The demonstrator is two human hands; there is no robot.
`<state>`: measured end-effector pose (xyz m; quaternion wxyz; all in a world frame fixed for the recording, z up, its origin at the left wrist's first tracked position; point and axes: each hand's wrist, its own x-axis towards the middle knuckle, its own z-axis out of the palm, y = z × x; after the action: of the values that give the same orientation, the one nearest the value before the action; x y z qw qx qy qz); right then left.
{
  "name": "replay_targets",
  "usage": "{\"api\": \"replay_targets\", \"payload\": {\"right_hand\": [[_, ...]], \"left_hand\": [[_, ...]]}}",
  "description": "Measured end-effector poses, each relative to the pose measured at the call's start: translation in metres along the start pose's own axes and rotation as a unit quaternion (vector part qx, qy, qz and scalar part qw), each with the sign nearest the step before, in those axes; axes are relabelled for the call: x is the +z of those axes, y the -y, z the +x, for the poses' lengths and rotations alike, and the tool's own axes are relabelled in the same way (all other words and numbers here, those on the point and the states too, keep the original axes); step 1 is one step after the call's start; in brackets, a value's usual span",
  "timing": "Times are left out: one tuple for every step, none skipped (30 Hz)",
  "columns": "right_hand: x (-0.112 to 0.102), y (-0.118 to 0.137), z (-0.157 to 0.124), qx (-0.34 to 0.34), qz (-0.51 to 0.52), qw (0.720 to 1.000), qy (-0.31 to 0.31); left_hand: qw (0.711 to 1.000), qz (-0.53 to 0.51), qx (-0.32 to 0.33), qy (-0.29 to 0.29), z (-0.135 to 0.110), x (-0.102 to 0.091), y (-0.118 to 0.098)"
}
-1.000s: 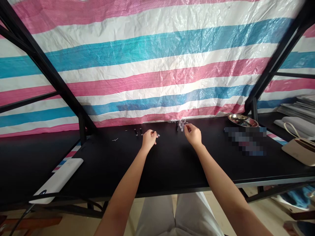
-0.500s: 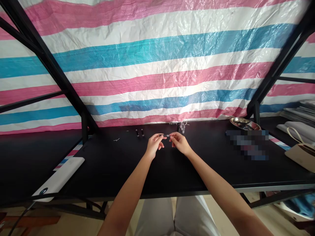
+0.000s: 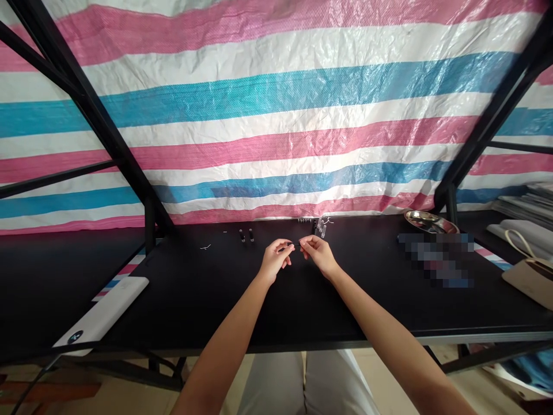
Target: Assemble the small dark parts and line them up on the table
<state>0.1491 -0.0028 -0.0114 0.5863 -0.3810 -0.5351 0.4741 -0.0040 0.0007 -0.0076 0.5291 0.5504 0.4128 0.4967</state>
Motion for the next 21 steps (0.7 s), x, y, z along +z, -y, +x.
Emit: {"api": "replay_targets", "payload": {"right_hand": [[0.0,0.0,0.0,-0.003,-0.001,1.0,-0.001],[0.0,0.0,0.0,-0.005,-0.002,1.0,-0.002],[0.0,0.0,0.0,-0.008,-0.004,1.0,-0.004],[0.0,0.0,0.0,-0.01,-0.006,1.0,-0.005],[0.001,0.0,-0.001,-0.013,-0.008,1.0,-0.006],[0.001,0.0,-0.001,-0.015,-0.01,1.0,-0.007],[0.001,0.0,-0.001,-0.018,-0.012,1.0,-0.007],[0.002,-0.001,-0.001,-0.02,-0.014,1.0,-0.007],[0.002,-0.001,-0.001,-0.023,-0.016,1.0,-0.007],[0.003,-0.002,-0.001,-0.025,-0.018,0.999,-0.007],[0.003,-0.003,-0.001,-0.028,-0.021,0.999,-0.007],[0.003,-0.003,-0.001,-0.03,-0.024,0.999,-0.008],[0.003,-0.003,-0.001,-0.031,-0.028,0.999,-0.008],[0.003,-0.002,-0.001,-0.032,-0.031,0.999,-0.007],[0.002,-0.002,-0.001,-0.033,-0.033,0.999,-0.005],[0.002,-0.001,-0.001,-0.033,-0.034,0.999,-0.002],[0.002,0.0,-0.001,-0.033,-0.033,0.999,0.002],[0.002,0.001,-0.001,-0.033,-0.033,0.999,0.006],[0.001,0.002,-0.001,-0.033,-0.032,0.999,0.01],[0.001,0.002,-0.001,-0.033,-0.032,0.999,0.014],[0.001,0.002,-0.001,-0.033,-0.031,0.999,0.017]], "left_hand": [[1.0,0.0,-0.001,-0.001,0.0,0.0,0.0],[1.0,0.001,-0.001,-0.001,0.0,0.0,0.0],[1.0,0.002,-0.001,-0.001,0.0,0.0,0.0],[1.0,0.004,0.0,0.0,0.0,0.0,0.0],[1.0,0.007,0.002,0.0,0.001,0.001,0.001],[1.0,0.011,0.005,0.0,0.001,0.001,0.002],[1.0,0.018,0.009,-0.001,0.001,0.001,0.003],[0.999,0.028,0.016,-0.001,0.001,0.001,0.004],[0.999,0.041,0.025,-0.001,0.001,0.002,0.005],[0.998,0.058,0.037,0.0,0.0,0.002,0.006],[0.996,0.077,0.052,0.002,0.0,0.002,0.006],[0.993,0.097,0.068,0.003,-0.001,0.002,0.006],[0.99,0.116,0.084,0.004,-0.002,0.003,0.006],[0.987,0.132,0.096,0.004,-0.004,0.003,0.005],[0.984,0.146,0.104,0.004,-0.005,0.003,0.004],[0.982,0.157,0.108,0.003,-0.006,0.003,0.003],[0.98,0.165,0.11,0.002,-0.007,0.004,0.001],[0.979,0.172,0.109,0.001,-0.008,0.004,-0.001],[0.979,0.175,0.107,-0.002,-0.009,0.004,-0.002],[0.979,0.176,0.106,-0.005,-0.009,0.004,-0.002],[0.979,0.174,0.103,-0.008,-0.009,0.004,-0.003]]}}
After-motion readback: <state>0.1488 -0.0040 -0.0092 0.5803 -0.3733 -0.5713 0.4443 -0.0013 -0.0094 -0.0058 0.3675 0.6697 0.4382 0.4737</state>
